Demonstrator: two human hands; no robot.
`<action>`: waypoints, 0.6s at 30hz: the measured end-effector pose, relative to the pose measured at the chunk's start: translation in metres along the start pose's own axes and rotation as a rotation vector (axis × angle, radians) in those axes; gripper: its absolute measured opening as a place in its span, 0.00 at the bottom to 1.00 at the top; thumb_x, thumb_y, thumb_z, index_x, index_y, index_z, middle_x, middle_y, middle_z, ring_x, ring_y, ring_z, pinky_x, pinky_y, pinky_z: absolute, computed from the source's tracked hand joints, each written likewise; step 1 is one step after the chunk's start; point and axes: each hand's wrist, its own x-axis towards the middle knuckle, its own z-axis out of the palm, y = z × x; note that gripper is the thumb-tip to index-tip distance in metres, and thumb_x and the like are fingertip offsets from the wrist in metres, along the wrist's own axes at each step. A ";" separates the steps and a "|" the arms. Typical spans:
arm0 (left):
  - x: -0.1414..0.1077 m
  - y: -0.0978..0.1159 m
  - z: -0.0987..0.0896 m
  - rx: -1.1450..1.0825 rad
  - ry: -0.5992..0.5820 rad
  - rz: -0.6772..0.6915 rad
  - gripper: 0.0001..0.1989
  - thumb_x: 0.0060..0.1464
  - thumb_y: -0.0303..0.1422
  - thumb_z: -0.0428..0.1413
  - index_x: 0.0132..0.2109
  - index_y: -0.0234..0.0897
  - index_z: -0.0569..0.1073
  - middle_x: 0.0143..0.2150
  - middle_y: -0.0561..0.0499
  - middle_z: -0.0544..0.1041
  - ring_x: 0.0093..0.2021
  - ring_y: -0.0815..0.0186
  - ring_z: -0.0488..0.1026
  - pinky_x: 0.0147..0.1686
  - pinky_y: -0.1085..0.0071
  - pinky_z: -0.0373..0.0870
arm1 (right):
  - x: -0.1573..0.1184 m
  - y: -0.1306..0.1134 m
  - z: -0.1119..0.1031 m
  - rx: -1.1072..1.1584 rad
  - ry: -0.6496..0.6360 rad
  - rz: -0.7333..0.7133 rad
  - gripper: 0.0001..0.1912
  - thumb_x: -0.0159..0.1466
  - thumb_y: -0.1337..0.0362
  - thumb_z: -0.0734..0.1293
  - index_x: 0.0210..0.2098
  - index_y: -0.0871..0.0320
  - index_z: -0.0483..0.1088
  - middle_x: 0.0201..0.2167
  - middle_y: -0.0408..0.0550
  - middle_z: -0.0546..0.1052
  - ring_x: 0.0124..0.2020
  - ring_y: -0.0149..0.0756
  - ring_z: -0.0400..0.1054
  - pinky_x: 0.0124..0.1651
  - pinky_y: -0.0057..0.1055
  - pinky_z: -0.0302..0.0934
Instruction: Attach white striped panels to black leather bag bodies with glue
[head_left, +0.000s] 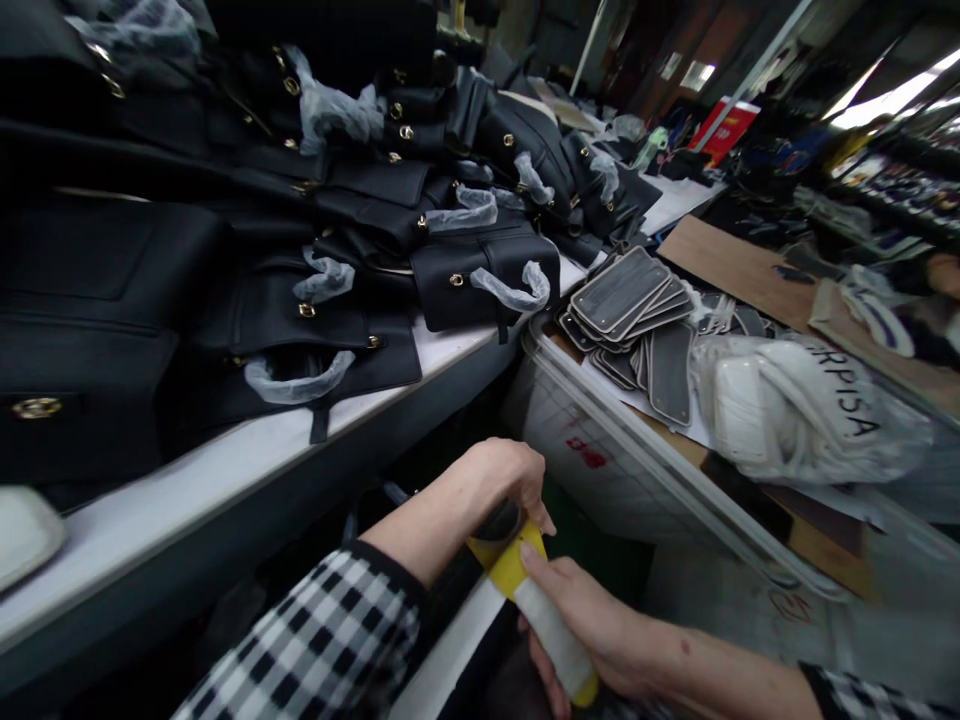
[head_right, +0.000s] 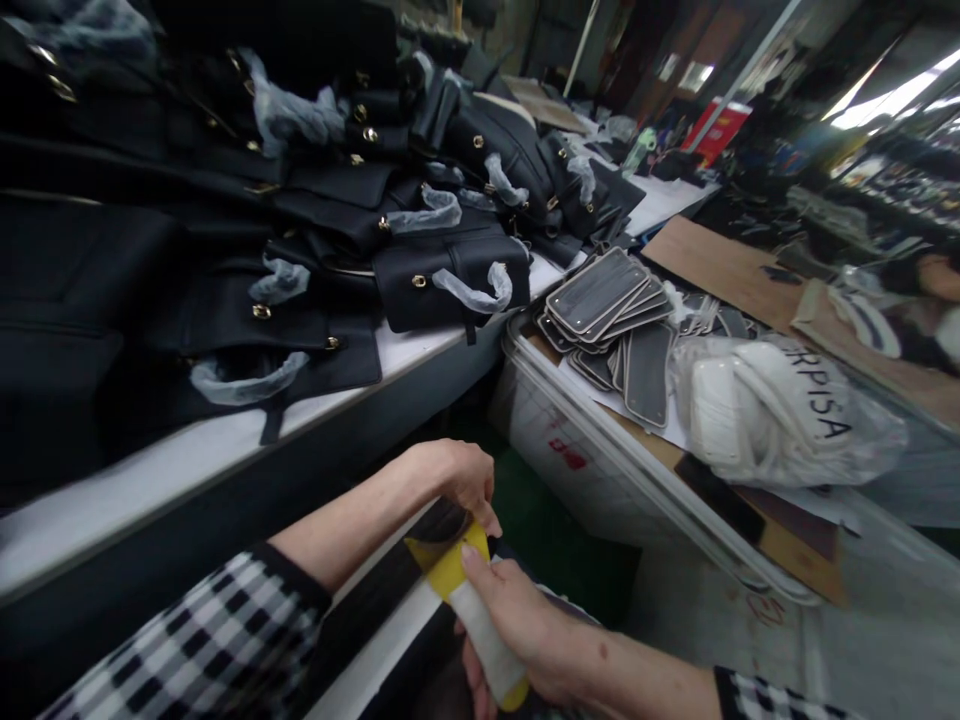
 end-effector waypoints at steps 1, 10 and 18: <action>0.002 0.001 0.001 -0.009 0.003 -0.022 0.27 0.41 0.52 0.65 0.45 0.39 0.80 0.49 0.44 0.79 0.44 0.53 0.77 0.40 0.64 0.74 | -0.001 -0.001 0.001 0.013 -0.025 0.013 0.39 0.59 0.29 0.49 0.30 0.61 0.63 0.11 0.49 0.69 0.11 0.38 0.66 0.12 0.25 0.57; 0.003 -0.007 0.006 -0.099 0.162 -0.068 0.24 0.36 0.46 0.69 0.42 0.44 0.81 0.45 0.49 0.81 0.44 0.54 0.76 0.39 0.68 0.71 | -0.037 0.034 -0.008 -0.062 -0.122 -0.120 0.35 0.56 0.33 0.63 0.33 0.64 0.68 0.16 0.46 0.70 0.13 0.26 0.60 0.16 0.20 0.52; -0.043 -0.058 0.053 -0.378 0.679 -0.076 0.26 0.58 0.45 0.53 0.59 0.38 0.70 0.53 0.48 0.77 0.52 0.60 0.74 0.49 0.72 0.67 | -0.012 0.008 -0.025 0.188 0.450 -0.555 0.30 0.54 0.37 0.68 0.35 0.60 0.67 0.17 0.35 0.59 0.17 0.24 0.51 0.20 0.25 0.48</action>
